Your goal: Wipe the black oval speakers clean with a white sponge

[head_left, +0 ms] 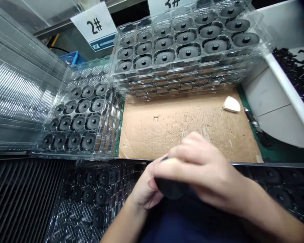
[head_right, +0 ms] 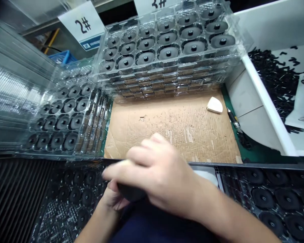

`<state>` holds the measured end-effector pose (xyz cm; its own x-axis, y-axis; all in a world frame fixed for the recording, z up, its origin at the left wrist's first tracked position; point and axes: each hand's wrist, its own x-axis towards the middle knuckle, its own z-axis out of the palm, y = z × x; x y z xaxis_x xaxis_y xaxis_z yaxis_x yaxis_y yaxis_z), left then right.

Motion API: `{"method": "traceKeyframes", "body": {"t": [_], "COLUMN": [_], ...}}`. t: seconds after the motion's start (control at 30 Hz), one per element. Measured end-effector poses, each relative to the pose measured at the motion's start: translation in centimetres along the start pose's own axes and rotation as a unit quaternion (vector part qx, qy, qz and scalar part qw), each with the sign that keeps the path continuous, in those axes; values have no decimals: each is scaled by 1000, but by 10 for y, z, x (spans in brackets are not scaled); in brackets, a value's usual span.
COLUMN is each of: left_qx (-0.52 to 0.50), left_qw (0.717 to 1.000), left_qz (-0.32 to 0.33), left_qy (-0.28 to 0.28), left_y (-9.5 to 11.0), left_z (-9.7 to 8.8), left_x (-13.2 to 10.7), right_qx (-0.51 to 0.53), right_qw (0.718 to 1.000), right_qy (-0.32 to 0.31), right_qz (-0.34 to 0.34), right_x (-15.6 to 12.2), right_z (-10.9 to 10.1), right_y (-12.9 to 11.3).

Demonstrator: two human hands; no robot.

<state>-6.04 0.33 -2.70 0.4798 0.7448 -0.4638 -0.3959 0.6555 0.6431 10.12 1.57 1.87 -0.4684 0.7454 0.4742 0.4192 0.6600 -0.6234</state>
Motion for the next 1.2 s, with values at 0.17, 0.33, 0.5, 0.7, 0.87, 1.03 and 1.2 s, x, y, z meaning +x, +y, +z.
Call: {"method": "traceKeyframes", "body": {"t": [0.17,0.33,0.5,0.7,0.87,1.03,1.2], "left_qx": [-81,-190,-218,-231,-233,-209,-169], "left_qw": [990,968,957,954,954,972,985], "left_qz": [-46,-56,-49,-44,-46,-15,34], "left_qy": [-101,-155,-186,-186,-181,-105,25], "left_y": [0,-9,-9,-1,2,1,-1], "left_z": [-4,-8,-12,-15,-20,-25,-26], "left_x": [1,6,5,0,-4,-7,-8], "right_qx": [44,-15,-88,-132,-116,-57,-27], "right_qw": [990,940,933,925,922,915,950], "right_qy": [77,131,85,83,79,83,135], "right_qz": [112,313,339,346,361,389,282], "right_x": [-15,-46,-76,-83,-80,-63,-19], "right_z": [5,42,85,96,94,78,48], "right_y": [15,69,107,99,99,81,3]}}
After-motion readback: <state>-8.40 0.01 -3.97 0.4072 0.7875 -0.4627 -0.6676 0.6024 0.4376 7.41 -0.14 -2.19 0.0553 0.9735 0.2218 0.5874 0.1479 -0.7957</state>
